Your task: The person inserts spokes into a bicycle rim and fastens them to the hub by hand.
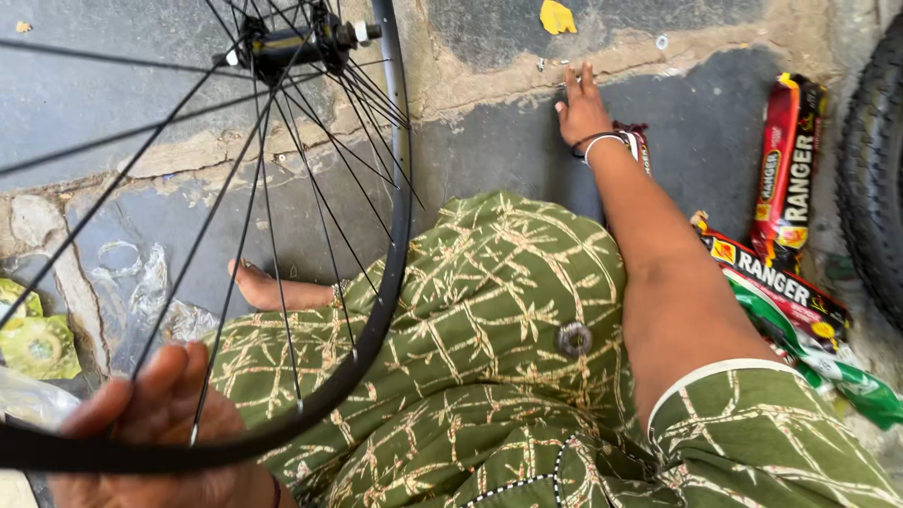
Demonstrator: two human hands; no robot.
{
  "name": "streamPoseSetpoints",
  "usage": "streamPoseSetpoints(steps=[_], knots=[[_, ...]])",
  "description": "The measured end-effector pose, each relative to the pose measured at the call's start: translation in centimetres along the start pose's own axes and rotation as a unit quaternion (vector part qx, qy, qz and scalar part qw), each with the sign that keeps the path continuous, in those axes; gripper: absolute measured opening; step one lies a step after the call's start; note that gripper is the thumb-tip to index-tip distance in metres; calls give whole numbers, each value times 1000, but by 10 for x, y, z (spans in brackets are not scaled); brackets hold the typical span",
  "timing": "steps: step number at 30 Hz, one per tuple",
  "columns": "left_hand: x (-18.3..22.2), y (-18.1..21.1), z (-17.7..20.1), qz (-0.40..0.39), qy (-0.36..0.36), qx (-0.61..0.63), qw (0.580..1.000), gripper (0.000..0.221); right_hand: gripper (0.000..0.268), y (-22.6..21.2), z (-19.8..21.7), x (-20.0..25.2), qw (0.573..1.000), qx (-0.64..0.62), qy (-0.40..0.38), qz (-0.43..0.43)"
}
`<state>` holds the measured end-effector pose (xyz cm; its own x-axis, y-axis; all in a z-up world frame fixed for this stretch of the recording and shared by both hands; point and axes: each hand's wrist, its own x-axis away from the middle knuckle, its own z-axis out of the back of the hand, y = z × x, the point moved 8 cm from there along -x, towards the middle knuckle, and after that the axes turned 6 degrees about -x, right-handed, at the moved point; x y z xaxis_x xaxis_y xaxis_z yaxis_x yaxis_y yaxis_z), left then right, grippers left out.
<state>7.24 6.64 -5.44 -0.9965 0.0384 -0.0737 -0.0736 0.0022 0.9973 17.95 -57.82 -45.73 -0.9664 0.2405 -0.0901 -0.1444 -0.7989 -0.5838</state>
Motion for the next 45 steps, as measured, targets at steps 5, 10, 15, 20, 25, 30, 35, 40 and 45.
streamPoseSetpoints(steps=[5,10,15,20,25,30,35,40,45], knots=[[2,-18,56,225,-206,127,944,52,44,0,-33,0,988,148,-41,-24],[9,-22,57,238,-317,105,912,52,19,9,-12,-17,990,64,-51,-119],[16,-26,38,244,-224,132,934,43,11,28,0,-39,982,-123,-10,-145],[33,-52,30,387,29,2,922,39,13,-12,8,-25,997,70,-3,43],[17,-18,-21,273,83,62,956,30,8,-32,-4,-30,984,171,-28,50],[2,35,-88,-99,21,38,994,36,4,-32,45,-41,986,-83,147,12],[-15,53,-104,-172,-23,17,985,44,10,-40,89,-18,823,-529,154,-139],[-15,59,-99,-168,-82,-29,982,34,14,-243,190,33,838,-542,56,-4],[-17,66,-108,-217,-126,20,968,31,13,-467,278,114,882,-412,-117,198]])
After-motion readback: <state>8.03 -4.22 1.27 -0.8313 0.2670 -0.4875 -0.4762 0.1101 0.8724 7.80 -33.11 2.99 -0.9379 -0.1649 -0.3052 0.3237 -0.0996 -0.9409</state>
